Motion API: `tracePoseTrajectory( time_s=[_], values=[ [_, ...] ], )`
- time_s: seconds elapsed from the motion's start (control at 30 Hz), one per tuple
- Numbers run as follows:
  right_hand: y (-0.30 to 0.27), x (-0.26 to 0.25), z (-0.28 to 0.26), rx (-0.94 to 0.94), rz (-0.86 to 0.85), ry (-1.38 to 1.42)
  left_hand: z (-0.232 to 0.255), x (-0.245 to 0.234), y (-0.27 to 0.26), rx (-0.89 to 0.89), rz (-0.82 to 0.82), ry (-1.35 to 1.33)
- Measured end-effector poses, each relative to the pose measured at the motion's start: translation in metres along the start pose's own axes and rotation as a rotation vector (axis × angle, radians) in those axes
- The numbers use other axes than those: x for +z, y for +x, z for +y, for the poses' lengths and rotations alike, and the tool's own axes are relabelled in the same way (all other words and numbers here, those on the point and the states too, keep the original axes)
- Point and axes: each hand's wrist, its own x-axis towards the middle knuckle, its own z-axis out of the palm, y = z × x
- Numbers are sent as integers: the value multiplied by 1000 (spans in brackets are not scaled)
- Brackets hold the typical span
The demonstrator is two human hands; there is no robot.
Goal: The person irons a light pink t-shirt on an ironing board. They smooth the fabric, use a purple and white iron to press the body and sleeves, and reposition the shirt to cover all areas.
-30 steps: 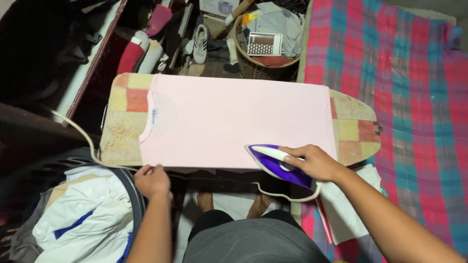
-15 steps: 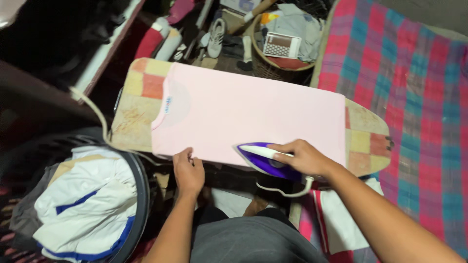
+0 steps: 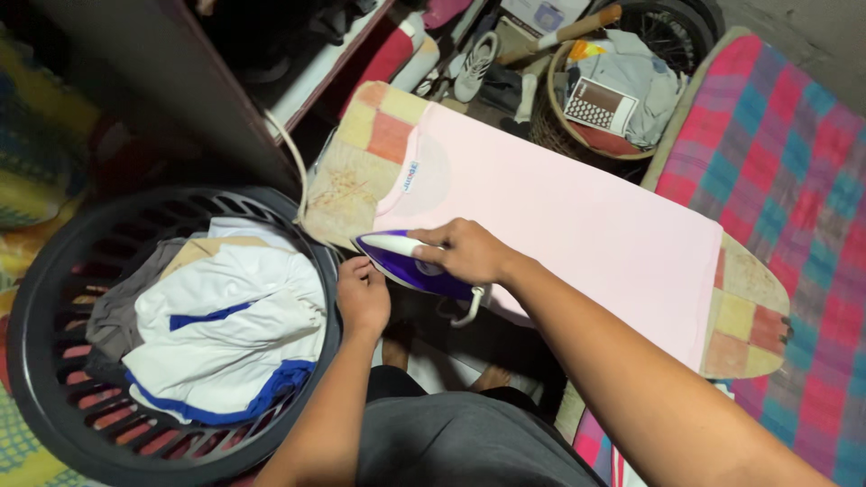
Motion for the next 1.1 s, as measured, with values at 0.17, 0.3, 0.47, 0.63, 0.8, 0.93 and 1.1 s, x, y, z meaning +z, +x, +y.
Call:
tracePoseTrajectory(
  time_s=[0.17, 0.3, 0.47, 0.63, 0.8, 0.93, 1.1],
  values=[
    [4, 5, -3, 61, -6, 42, 19, 0, 5, -350, -31, -148],
    [-24, -2, 20, -70, 99, 31, 24, 4, 7, -356, -35, -264],
    [-93, -19, 71, 154, 178, 81, 17, 21, 1, -210, 104, 22],
    [-178, -31, 138, 212, 426, 148, 33, 69, -29, 35, 15, 221],
    [-257, -38, 194, 465, 584, 312, 65, 140, -101, 219, -435, 187],
    [-312, -41, 225, 625, 673, 412, 88, 184, -157, 512, -644, 335],
    [-364, -41, 256, 677, 781, 482, 103, 205, -200, 578, -779, 633]
  ],
)
